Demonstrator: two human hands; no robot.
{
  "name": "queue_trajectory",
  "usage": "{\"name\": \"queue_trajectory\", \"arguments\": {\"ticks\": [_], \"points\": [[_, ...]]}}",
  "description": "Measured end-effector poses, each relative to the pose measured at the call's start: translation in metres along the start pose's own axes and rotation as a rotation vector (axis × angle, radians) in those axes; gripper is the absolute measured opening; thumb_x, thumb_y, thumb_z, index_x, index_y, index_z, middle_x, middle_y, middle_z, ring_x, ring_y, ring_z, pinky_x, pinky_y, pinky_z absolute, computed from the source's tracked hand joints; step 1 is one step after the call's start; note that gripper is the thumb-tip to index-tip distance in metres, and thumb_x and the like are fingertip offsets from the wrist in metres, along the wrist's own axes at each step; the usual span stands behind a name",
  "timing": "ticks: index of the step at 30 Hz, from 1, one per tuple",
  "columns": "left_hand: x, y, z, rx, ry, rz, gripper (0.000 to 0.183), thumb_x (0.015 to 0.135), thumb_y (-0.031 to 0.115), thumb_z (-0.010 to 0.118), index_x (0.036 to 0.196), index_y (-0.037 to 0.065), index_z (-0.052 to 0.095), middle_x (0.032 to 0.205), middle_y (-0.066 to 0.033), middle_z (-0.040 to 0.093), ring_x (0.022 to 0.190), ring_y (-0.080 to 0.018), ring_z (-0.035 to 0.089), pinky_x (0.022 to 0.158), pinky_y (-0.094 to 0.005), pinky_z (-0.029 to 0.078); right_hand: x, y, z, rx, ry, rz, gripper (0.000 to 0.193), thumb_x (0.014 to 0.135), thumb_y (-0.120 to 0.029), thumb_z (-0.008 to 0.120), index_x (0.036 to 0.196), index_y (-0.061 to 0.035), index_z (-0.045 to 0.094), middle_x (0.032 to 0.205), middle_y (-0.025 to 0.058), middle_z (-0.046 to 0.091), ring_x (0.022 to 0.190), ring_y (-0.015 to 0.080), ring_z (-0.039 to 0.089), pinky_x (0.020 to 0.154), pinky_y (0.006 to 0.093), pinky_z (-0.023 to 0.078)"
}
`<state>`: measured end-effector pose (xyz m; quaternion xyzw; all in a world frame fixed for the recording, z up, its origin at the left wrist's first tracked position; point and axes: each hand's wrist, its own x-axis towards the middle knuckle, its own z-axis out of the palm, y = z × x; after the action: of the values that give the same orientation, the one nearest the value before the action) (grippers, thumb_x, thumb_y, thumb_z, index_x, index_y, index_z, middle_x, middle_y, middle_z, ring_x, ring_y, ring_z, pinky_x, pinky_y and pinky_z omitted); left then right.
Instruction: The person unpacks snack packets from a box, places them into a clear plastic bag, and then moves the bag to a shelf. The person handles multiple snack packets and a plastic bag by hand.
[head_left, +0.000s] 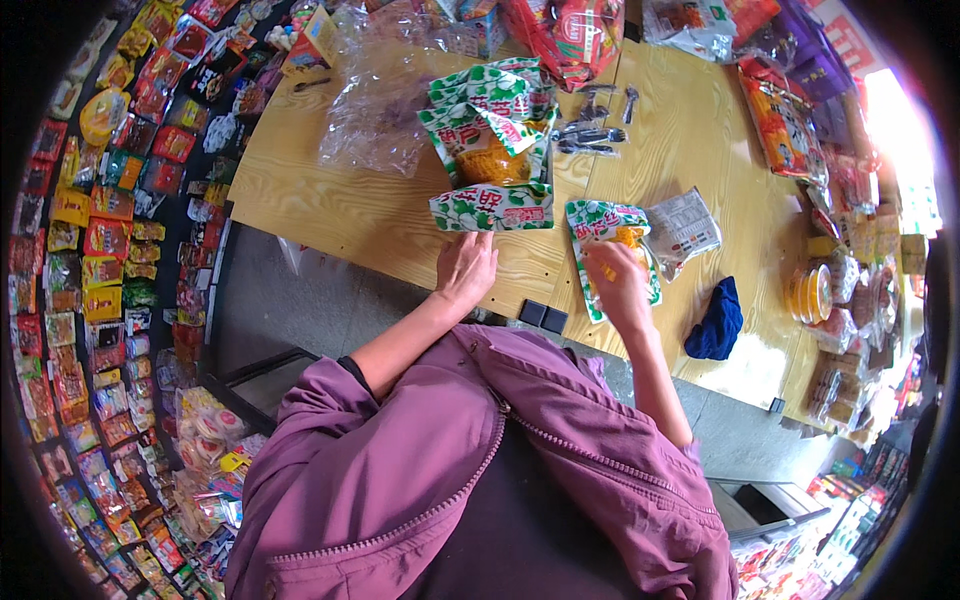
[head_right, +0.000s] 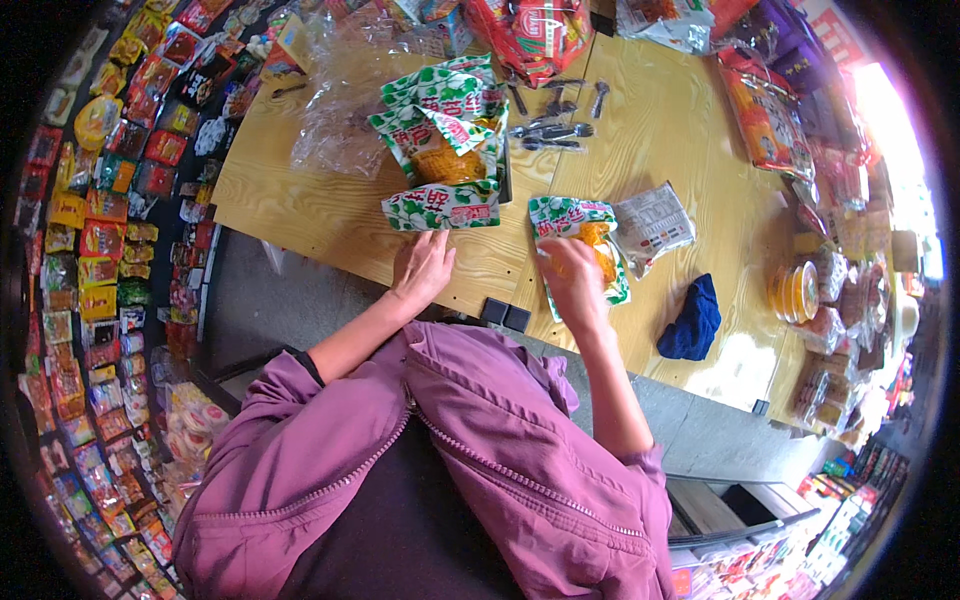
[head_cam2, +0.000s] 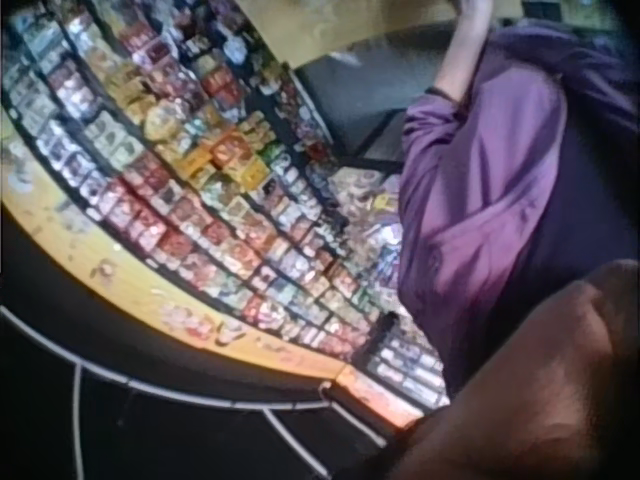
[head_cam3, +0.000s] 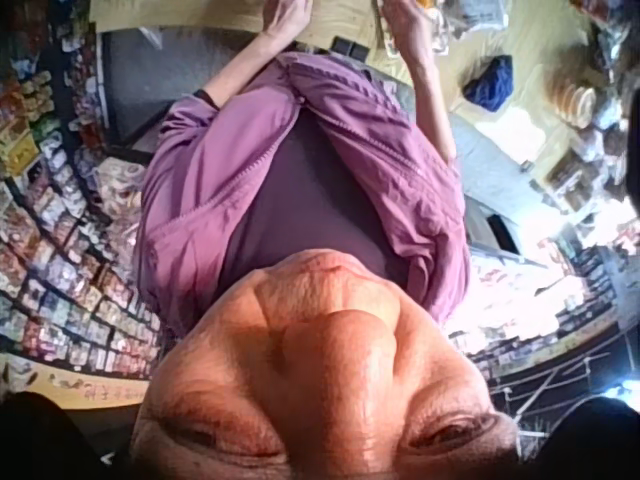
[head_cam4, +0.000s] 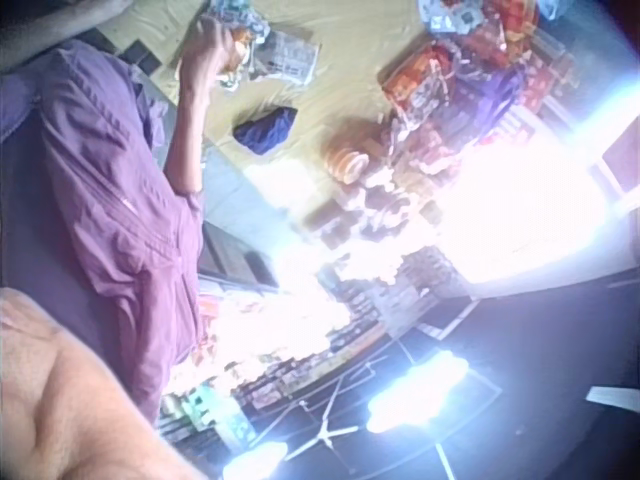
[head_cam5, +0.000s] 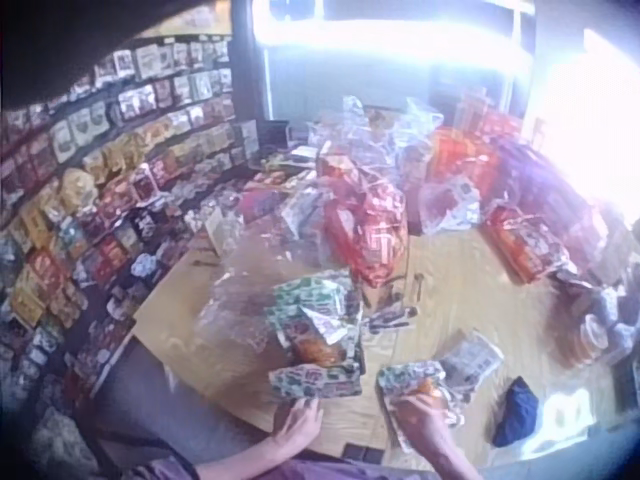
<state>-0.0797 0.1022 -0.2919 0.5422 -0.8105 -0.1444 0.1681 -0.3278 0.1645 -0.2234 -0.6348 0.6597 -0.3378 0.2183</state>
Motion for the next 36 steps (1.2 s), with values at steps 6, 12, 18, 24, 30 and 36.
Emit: {"name": "queue_trajectory", "arguments": {"ticks": [6, 12, 18, 24, 30, 36], "points": [[0.008, -0.025, 0.016, -0.145, 0.075, 0.125, 0.023, 0.086, 0.010, 0.060, 0.108, 0.001, 0.058, 0.099, -0.0218, 0.064, 0.088, -0.0432, 0.061, 0.079, -0.0503, 0.050, 0.040, -0.023, 0.078, 0.018, -0.296, -0.429, 0.030, 0.090, -0.010, 0.061, 0.119, -0.0050, 0.063, 0.106, 0.0190, 0.067, 0.104, 0.0349, 0.060, 0.090, 0.0432, 0.049], [0.027, -0.040, 0.016, -0.340, 0.139, 0.212, 0.030, 0.085, -0.002, 0.056, 0.115, -0.001, 0.057, 0.111, -0.0263, 0.059, 0.109, -0.0453, 0.054, 0.091, -0.0510, 0.044, 0.051, -0.018, 0.109, -0.298, -0.282, -0.381, 0.029, 0.087, -0.008, 0.060, 0.116, -0.0033, 0.061, 0.109, 0.0241, 0.063, 0.105, 0.0390, 0.060, 0.086, 0.0491, 0.049], [0.024, -0.061, 0.040, -0.331, 0.135, 0.206, 0.040, 0.081, -0.006, 0.055, 0.119, 0.003, 0.058, 0.120, -0.0218, 0.057, 0.116, -0.0410, 0.052, 0.099, -0.0478, 0.041, 0.049, -0.030, 0.116, -0.292, -0.192, -0.397, 0.032, 0.084, -0.006, 0.060, 0.115, -0.0013, 0.061, 0.111, 0.0239, 0.062, 0.104, 0.0425, 0.059, 0.086, 0.0507, 0.048], [0.014, -0.052, 0.028, -0.501, 0.007, 0.161, 0.038, 0.080, -0.007, 0.059, 0.114, 0.006, 0.067, 0.122, -0.0202, 0.062, 0.117, -0.0380, 0.056, 0.097, -0.0455, 0.046, 0.081, -0.016, 0.137, -0.178, -0.011, -0.450, 0.015, 0.084, -0.019, 0.059, 0.090, -0.0079, 0.067, 0.085, 0.0150, 0.068, 0.079, 0.0358, 0.064, 0.069, 0.0474, 0.049], [0.023, -0.046, 0.016, -0.431, 0.044, 0.311, 0.029, 0.083, -0.007, 0.058, 0.103, 0.007, 0.074, 0.113, -0.0193, 0.067, 0.107, -0.0377, 0.063, 0.090, -0.0445, 0.050, 0.098, -0.006, 0.139, -0.142, -0.124, -0.327, 0.021, 0.084, -0.028, 0.061, 0.090, -0.0076, 0.065, 0.086, 0.0149, 0.066, 0.083, 0.0349, 0.063, 0.070, 0.0463, 0.047], [0.039, -0.061, 0.023, -0.444, -0.024, 0.188, 0.032, 0.095, 0.010, 0.057, 0.127, 0.007, 0.053, 0.109, -0.0207, 0.064, 0.086, -0.0341, 0.067, 0.069, -0.0439, 0.054, 0.110, 0.005, 0.134, -0.152, -0.256, -0.301, 0.020, 0.086, -0.023, 0.060, 0.098, -0.0081, 0.067, 0.098, 0.0152, 0.069, 0.094, 0.0355, 0.064, 0.078, 0.0454, 0.050]]}}
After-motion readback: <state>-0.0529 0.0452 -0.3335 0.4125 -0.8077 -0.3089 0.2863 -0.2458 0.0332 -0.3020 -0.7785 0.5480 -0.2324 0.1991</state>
